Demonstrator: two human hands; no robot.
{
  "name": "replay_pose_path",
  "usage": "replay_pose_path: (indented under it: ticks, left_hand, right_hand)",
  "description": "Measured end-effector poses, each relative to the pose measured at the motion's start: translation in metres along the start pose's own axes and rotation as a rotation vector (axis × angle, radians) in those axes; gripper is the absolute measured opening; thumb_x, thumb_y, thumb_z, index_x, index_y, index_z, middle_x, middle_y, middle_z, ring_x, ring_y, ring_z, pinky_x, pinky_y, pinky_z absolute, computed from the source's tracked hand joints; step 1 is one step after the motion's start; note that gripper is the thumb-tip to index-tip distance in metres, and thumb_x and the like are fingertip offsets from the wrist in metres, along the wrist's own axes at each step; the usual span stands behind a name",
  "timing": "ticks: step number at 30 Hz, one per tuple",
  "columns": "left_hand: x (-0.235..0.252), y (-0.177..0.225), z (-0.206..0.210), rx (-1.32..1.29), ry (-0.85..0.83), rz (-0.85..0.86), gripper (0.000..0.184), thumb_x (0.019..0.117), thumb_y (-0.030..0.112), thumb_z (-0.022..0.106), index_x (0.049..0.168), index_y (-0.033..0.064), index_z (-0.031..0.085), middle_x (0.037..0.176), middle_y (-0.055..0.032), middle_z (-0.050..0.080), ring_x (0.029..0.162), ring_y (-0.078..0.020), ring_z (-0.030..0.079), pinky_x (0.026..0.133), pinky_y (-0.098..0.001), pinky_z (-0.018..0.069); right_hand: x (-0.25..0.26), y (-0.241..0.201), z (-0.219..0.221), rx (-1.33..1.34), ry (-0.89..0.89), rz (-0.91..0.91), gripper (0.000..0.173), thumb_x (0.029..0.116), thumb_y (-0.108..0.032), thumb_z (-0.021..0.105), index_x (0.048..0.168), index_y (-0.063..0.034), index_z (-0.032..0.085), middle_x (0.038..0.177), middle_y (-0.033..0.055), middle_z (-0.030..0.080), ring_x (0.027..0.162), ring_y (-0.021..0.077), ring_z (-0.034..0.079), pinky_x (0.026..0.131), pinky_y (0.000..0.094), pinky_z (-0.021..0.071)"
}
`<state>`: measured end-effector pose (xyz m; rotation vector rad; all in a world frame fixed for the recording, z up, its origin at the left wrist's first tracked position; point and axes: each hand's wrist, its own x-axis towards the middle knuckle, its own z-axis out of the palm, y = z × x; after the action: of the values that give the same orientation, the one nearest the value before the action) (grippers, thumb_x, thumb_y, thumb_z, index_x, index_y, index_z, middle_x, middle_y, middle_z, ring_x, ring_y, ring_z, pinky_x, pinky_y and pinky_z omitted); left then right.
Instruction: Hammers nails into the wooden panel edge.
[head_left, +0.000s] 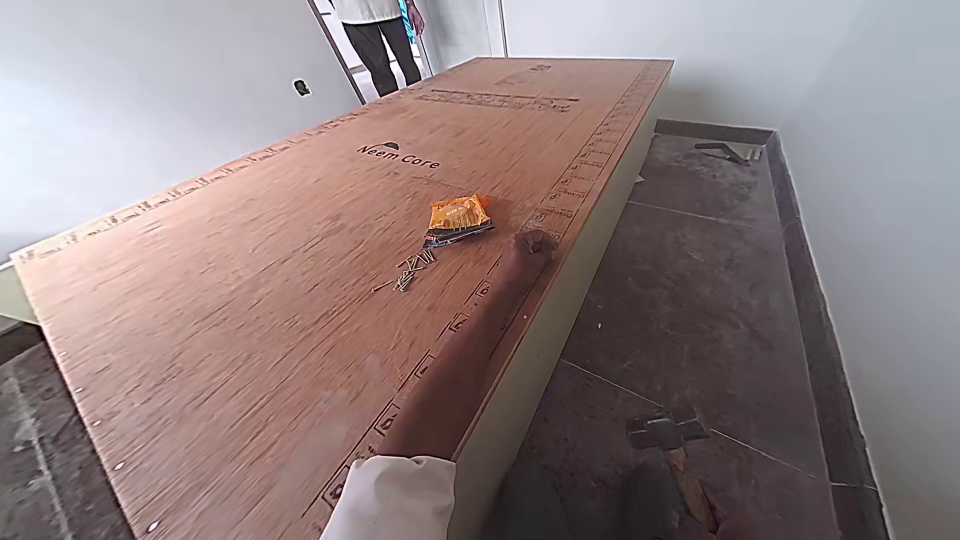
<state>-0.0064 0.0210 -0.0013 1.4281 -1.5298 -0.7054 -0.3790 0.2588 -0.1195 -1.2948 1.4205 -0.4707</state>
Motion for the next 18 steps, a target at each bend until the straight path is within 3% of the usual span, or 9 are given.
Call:
replay_pose_path:
  ticks: [3, 4, 8, 11, 15, 18]
  left_hand:
    - [0.0, -0.003, 0.001, -0.026, -0.014, 0.011, 0.011, 0.0937, -0.003, 0.068, 0.104, -0.0033, 0.07, 0.085, -0.0072, 0.072, 0.072, -0.0054, 0.065, 0.072, -0.0234, 0.0555]
    - [0.001, -0.004, 0.001, -0.025, -0.014, 0.022, 0.012, 0.0934, -0.003, 0.068, 0.105, -0.0036, 0.07, 0.086, -0.0078, 0.072, 0.073, -0.0058, 0.066, 0.073, -0.0239, 0.0561]
    - [-0.001, -0.002, 0.003, 0.07, -0.016, 0.05, 0.013, 0.0946, 0.0, 0.067, 0.107, -0.0016, 0.071, 0.09, -0.0088, 0.074, 0.078, -0.0086, 0.068, 0.077, -0.0279, 0.0568]
    - [0.001, -0.006, 0.004, 0.095, -0.027, 0.074, 0.021, 0.095, 0.0, 0.068, 0.116, 0.0, 0.068, 0.092, -0.0094, 0.076, 0.078, -0.012, 0.072, 0.078, -0.0317, 0.0592]
    - [0.0, -0.001, 0.005, 0.089, -0.015, 0.054, 0.034, 0.0939, -0.001, 0.068, 0.127, 0.0015, 0.059, 0.087, -0.0092, 0.075, 0.071, -0.014, 0.071, 0.073, -0.0335, 0.0591]
    - [-0.002, 0.003, 0.004, 0.089, -0.013, 0.008, 0.041, 0.0939, 0.0, 0.07, 0.131, 0.0047, 0.053, 0.087, -0.008, 0.075, 0.072, -0.0149, 0.071, 0.074, -0.0348, 0.0596]
  right_hand:
    - [0.012, -0.046, -0.011, 0.008, 0.063, -0.191, 0.02, 0.0866, -0.016, 0.07, 0.097, -0.0009, 0.062, 0.063, -0.0028, 0.059, 0.049, 0.0067, 0.057, 0.049, 0.0271, 0.0512]
    - [0.02, -0.059, -0.015, 0.029, 0.075, -0.287, 0.022, 0.0878, -0.017, 0.07, 0.101, -0.0019, 0.062, 0.064, -0.0042, 0.059, 0.05, 0.0054, 0.057, 0.048, 0.0254, 0.0511]
    - [0.056, -0.137, -0.032, 0.011, 0.136, -0.594, 0.038, 0.0919, -0.036, 0.068, 0.113, -0.0053, 0.06, 0.066, -0.0084, 0.062, 0.048, 0.0028, 0.059, 0.045, 0.0223, 0.054]
    - [0.075, -0.208, -0.045, -0.098, 0.193, -0.663, 0.044, 0.093, -0.044, 0.066, 0.117, -0.007, 0.06, 0.067, -0.008, 0.058, 0.047, 0.0028, 0.055, 0.043, 0.0218, 0.0517]
    - [0.097, -0.282, -0.05, -0.248, 0.24, -0.76, 0.039, 0.1015, -0.052, 0.053, 0.103, -0.0135, 0.06, 0.063, -0.0047, 0.056, 0.046, 0.0071, 0.056, 0.043, 0.026, 0.0518]
    - [0.114, -0.311, -0.038, -0.426, 0.24, -0.731, 0.043, 0.1048, -0.053, 0.05, 0.103, -0.0116, 0.058, 0.062, 0.0007, 0.055, 0.046, 0.0133, 0.057, 0.043, 0.0329, 0.0517]
